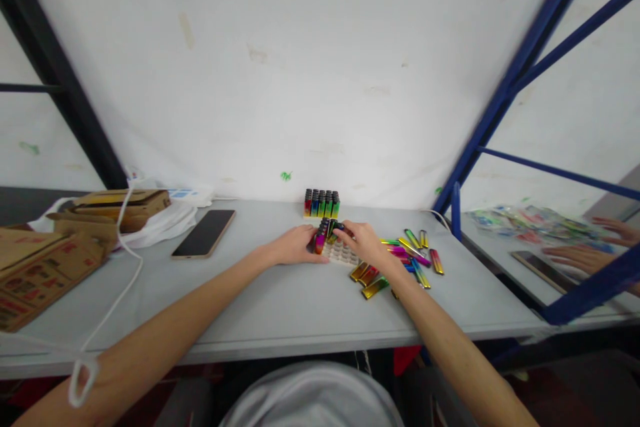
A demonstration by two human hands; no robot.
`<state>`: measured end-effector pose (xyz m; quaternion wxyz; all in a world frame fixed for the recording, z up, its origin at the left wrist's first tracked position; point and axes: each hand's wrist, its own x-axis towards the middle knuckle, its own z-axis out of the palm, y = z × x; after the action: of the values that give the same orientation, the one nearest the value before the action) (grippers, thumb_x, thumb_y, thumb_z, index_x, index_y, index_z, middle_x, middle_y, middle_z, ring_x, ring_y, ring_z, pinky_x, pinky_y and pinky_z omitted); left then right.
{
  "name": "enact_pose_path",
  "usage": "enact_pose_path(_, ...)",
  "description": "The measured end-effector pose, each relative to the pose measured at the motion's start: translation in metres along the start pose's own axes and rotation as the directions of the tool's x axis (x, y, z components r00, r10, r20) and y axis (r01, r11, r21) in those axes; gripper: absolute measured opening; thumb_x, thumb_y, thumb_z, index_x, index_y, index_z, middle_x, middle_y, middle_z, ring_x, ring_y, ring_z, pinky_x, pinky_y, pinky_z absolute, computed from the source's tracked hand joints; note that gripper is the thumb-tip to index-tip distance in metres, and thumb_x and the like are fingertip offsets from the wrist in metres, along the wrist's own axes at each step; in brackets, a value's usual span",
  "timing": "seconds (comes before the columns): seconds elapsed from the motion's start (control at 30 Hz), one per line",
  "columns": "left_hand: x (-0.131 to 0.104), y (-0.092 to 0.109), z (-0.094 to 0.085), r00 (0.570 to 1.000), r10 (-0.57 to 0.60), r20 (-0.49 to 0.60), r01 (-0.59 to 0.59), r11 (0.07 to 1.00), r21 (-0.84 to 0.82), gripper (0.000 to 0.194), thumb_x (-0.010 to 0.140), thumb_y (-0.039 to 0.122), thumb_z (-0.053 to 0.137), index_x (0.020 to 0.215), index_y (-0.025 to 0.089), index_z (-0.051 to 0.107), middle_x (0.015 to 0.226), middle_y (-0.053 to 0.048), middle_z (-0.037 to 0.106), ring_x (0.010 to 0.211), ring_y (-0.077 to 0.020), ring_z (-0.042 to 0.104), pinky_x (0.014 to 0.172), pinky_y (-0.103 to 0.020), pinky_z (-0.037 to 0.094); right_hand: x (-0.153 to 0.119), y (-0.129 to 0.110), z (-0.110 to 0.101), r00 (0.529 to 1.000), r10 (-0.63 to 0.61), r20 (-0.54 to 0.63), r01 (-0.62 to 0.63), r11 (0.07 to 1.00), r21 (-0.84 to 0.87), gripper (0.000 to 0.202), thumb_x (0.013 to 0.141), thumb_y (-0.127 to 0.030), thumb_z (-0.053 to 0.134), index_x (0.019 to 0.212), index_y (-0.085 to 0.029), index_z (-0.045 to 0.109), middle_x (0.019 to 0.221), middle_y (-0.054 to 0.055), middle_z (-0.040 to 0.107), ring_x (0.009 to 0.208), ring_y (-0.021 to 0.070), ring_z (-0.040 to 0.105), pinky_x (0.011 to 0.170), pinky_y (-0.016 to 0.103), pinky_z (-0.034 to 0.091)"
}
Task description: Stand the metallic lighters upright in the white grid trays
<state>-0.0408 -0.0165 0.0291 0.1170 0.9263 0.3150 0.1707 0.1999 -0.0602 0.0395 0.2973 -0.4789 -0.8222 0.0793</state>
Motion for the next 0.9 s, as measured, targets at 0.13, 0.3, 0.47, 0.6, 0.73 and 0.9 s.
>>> enact_pose_path(0.13,0.000,0.000,0.000,1.000,-0.011,0.005,0.011,1.000,0.023,0.063,0.079,0.070,0.074,0.110,0.015,0.068,0.107,-0.014,0.073,0.101,-0.0348,0.069,0.093,-0.041,0.053,0.000,-0.004,0.001,0.995,0.026,0.092,-0.018,0.996,-0.089,0.040,0.112,-0.048,0.041,0.092,-0.020,0.062,0.077,0.007,0.073,0.071,0.0198,0.066,0.069,0.028,0.042)
enact_pose_path(0.3,-0.001,0.002,-0.001,1.000,-0.015,-0.007,0.015,1.000,0.015,0.061,0.078,0.070,0.075,0.105,0.016,0.069,0.104,-0.013,0.073,0.097,-0.0330,0.069,0.090,-0.040,0.054,0.000,-0.011,0.004,0.994,0.096,0.059,-0.070,0.937,-0.342,0.039,0.110,-0.049,0.044,0.105,-0.019,0.068,0.090,0.014,0.077,0.077,0.0240,0.071,0.068,0.029,0.042)
enact_pose_path(0.47,0.000,0.002,-0.002,1.000,-0.022,-0.006,0.022,1.000,0.012,0.058,0.077,0.070,0.075,0.100,0.017,0.068,0.101,-0.011,0.072,0.095,-0.0324,0.069,0.087,-0.039,0.054,0.001,-0.016,0.010,0.981,0.097,0.168,-0.031,0.933,-0.358,0.039,0.110,-0.045,0.048,0.094,-0.020,0.074,0.093,0.014,0.079,0.079,0.0237,0.072,0.069,0.029,0.041)
enact_pose_path(0.6,0.000,0.001,-0.002,1.000,-0.012,-0.011,0.012,1.000,-0.008,0.059,0.078,0.070,0.075,0.104,0.017,0.068,0.104,-0.012,0.073,0.098,-0.0326,0.069,0.090,-0.040,0.054,0.001,-0.012,0.005,0.985,0.046,0.164,0.000,0.962,-0.272,0.040,0.110,-0.046,0.048,0.091,-0.020,0.073,0.088,0.011,0.077,0.076,0.0209,0.069,0.069,0.028,0.039)
enact_pose_path(0.73,0.000,0.002,-0.002,1.000,-0.001,-0.011,0.001,1.000,-0.025,0.061,0.078,0.070,0.075,0.108,0.018,0.068,0.107,-0.012,0.074,0.100,-0.0326,0.069,0.092,-0.039,0.054,-0.002,0.013,-0.023,0.998,0.054,0.031,-0.046,0.976,-0.215,0.043,0.111,-0.045,0.044,0.092,-0.019,0.073,0.085,0.009,0.075,0.078,0.0204,0.067,0.075,0.029,0.043)
enact_pose_path(0.9,0.000,0.002,-0.002,1.000,-0.025,-0.001,0.025,0.999,0.024,0.061,0.078,0.074,0.072,0.100,0.017,0.068,0.102,-0.011,0.072,0.094,-0.0315,0.069,0.089,-0.039,0.053,-0.022,0.056,-0.070,0.965,0.263,0.026,-0.246,0.929,-0.276,0.025,0.102,-0.026,0.056,0.104,-0.014,0.078,0.104,0.015,0.079,0.094,0.0247,0.072,0.088,0.032,0.048)
